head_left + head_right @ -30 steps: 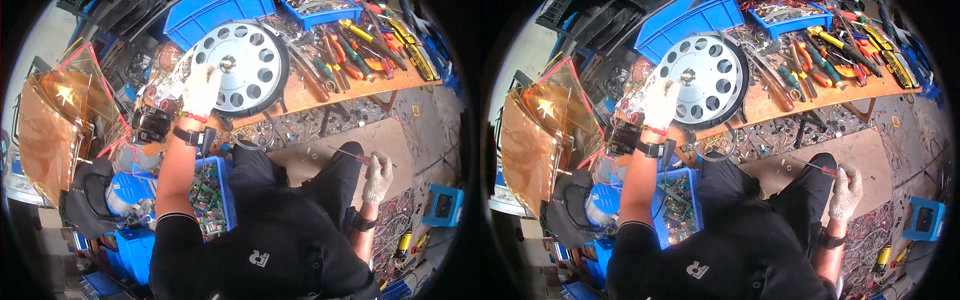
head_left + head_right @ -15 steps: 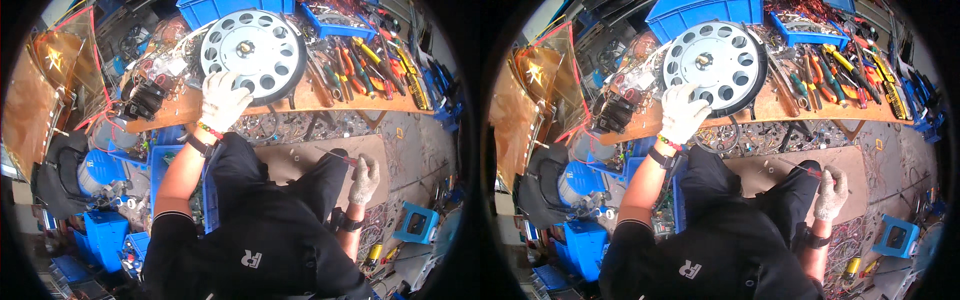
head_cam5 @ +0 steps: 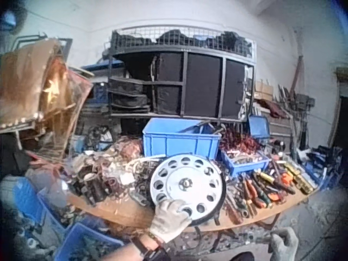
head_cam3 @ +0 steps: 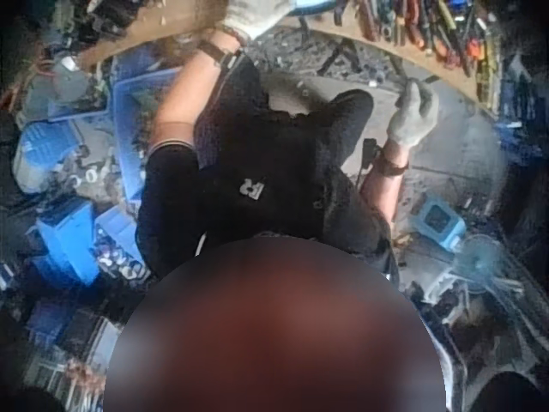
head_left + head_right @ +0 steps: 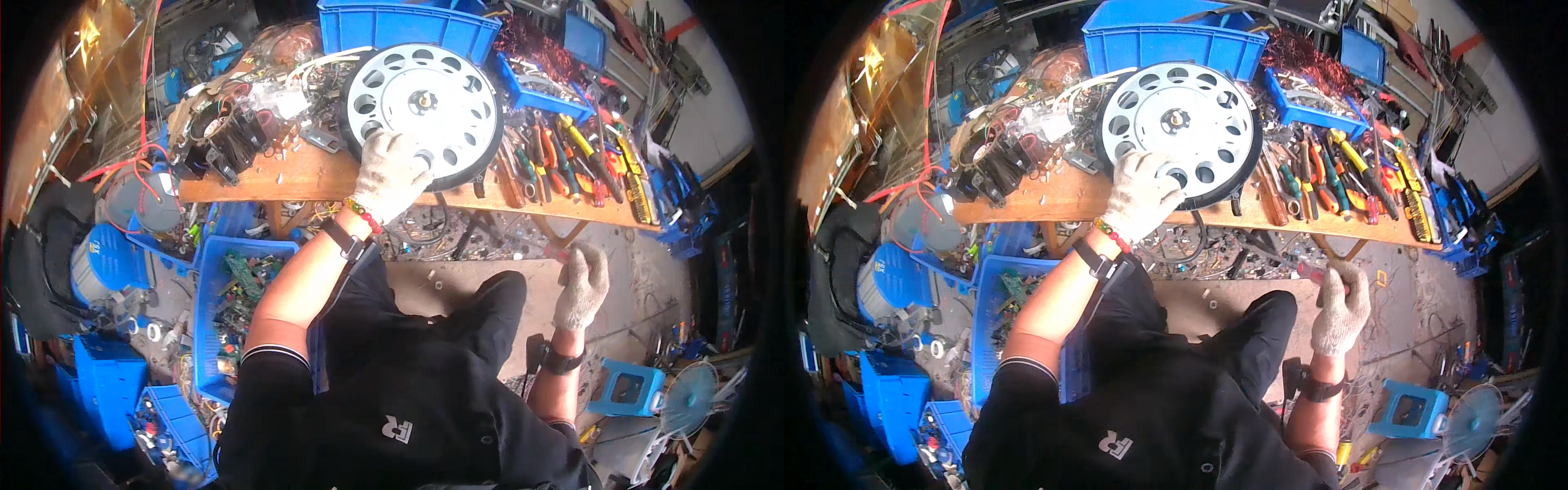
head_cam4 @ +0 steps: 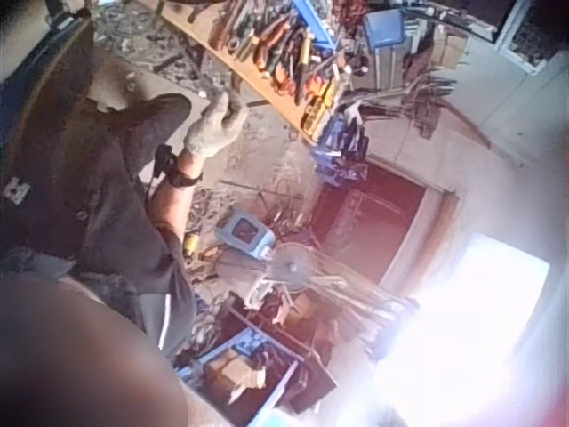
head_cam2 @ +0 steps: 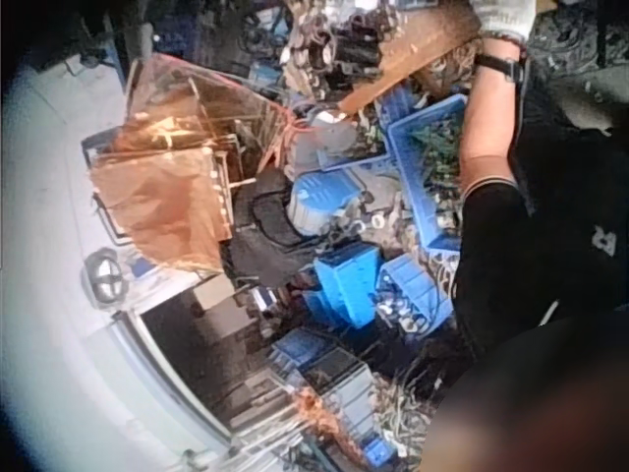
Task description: The recorder is dismantling and then reassembling parts of a large electric motor.
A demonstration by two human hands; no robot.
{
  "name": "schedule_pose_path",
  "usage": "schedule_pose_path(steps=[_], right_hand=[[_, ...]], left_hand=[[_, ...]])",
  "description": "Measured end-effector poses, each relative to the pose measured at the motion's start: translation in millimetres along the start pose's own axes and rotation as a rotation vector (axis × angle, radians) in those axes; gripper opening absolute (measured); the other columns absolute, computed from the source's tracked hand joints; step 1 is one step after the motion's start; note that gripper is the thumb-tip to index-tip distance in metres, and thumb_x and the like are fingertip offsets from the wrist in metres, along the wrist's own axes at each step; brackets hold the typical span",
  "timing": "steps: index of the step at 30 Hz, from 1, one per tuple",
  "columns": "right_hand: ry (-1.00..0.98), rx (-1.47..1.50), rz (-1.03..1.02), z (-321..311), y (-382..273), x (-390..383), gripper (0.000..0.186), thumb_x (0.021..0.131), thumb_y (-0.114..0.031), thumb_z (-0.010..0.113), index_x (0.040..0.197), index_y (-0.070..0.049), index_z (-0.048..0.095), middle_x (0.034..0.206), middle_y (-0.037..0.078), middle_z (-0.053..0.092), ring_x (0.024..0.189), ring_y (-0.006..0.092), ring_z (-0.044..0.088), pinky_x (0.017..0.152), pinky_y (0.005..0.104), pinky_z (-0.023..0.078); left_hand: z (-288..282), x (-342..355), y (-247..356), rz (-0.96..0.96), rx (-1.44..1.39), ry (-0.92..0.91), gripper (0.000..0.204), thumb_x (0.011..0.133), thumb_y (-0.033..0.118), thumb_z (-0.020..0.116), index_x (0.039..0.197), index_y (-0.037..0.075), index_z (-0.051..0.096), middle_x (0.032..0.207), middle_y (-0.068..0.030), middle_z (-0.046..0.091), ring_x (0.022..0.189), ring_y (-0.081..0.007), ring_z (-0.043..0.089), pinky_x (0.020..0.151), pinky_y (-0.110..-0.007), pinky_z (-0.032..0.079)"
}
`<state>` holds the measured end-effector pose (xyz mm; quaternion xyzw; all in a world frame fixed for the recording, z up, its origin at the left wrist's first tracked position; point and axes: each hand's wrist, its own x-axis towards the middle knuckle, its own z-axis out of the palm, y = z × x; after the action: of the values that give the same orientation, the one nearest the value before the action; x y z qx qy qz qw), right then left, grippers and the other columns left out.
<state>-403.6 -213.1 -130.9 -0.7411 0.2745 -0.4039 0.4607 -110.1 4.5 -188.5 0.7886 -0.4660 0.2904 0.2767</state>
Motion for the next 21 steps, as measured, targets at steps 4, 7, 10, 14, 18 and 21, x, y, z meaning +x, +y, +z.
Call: schedule_pose_path(steps=[4,7,10,14,18,21], right_hand=[[-0.005,-0.048,-0.199,28.0,-62.5,27.0,0.013,0.099,-0.010,0.067,0.108,-0.001,0.069,0.082,-0.001,0.061,0.067,0.0050,0.051,0.062,0.0224,0.043],[-0.139,-0.043,-0.396,45.6,-94.0,47.8,0.015,0.097,-0.009,0.069,0.109,-0.001,0.069,0.097,0.001,0.065,0.073,0.0052,0.052,0.066,0.0218,0.045],[-0.181,-0.168,-0.548,76.1,-120.7,61.7,0.016,0.097,-0.010,0.070,0.110,-0.001,0.070,0.097,0.000,0.065,0.078,0.0070,0.056,0.072,0.0242,0.049],[-0.321,-0.264,-0.902,132.1,-153.4,89.7,0.013,0.094,-0.009,0.071,0.104,-0.001,0.071,0.094,0.009,0.070,0.079,0.0164,0.066,0.075,0.0297,0.053],[-0.431,-0.324,-0.883,200.0,-171.1,106.3,0.014,0.092,-0.014,0.073,0.101,-0.004,0.071,0.088,0.012,0.073,0.079,0.0255,0.074,0.073,0.0354,0.057],[-0.536,-0.441,-0.862,235.1,-169.1,122.6,0.018,0.092,-0.020,0.074,0.103,-0.006,0.070,0.091,0.014,0.074,0.081,0.0289,0.075,0.073,0.0374,0.058]], left_hand=[[-3.9,-0.5,-2.1,-0.039,-0.012,-0.036,0.015,0.082,0.032,0.079,0.089,0.019,0.079,0.132,-0.0033,0.061,0.126,-0.0319,0.049,0.110,-0.051,0.038],[-12.4,5.3,-0.6,-0.093,-0.121,-0.056,0.015,0.084,0.031,0.077,0.091,0.018,0.079,0.132,-0.0044,0.062,0.124,-0.0317,0.053,0.109,-0.049,0.040],[-20.8,15.8,-21.7,-0.188,-0.338,-0.206,0.022,0.086,0.031,0.077,0.101,0.014,0.077,0.131,-0.0074,0.063,0.124,-0.0323,0.055,0.108,-0.048,0.042],[-27.1,29.2,-52.7,-0.347,0.028,0.250,0.051,0.081,0.039,0.082,0.123,0.013,0.068,0.139,-0.0157,0.057,0.128,-0.0355,0.054,0.109,-0.051,0.042],[-17.5,38.7,-66.6,-0.554,0.028,0.088,0.061,0.073,0.039,0.090,0.123,0.011,0.068,0.143,-0.0184,0.052,0.130,-0.0391,0.053,0.109,-0.053,0.043],[-6.9,36.1,-71.4,-0.575,-0.143,0.138,0.058,0.071,0.038,0.091,0.116,0.009,0.069,0.146,-0.0256,0.049,0.134,-0.0445,0.052,0.109,-0.052,0.046]])
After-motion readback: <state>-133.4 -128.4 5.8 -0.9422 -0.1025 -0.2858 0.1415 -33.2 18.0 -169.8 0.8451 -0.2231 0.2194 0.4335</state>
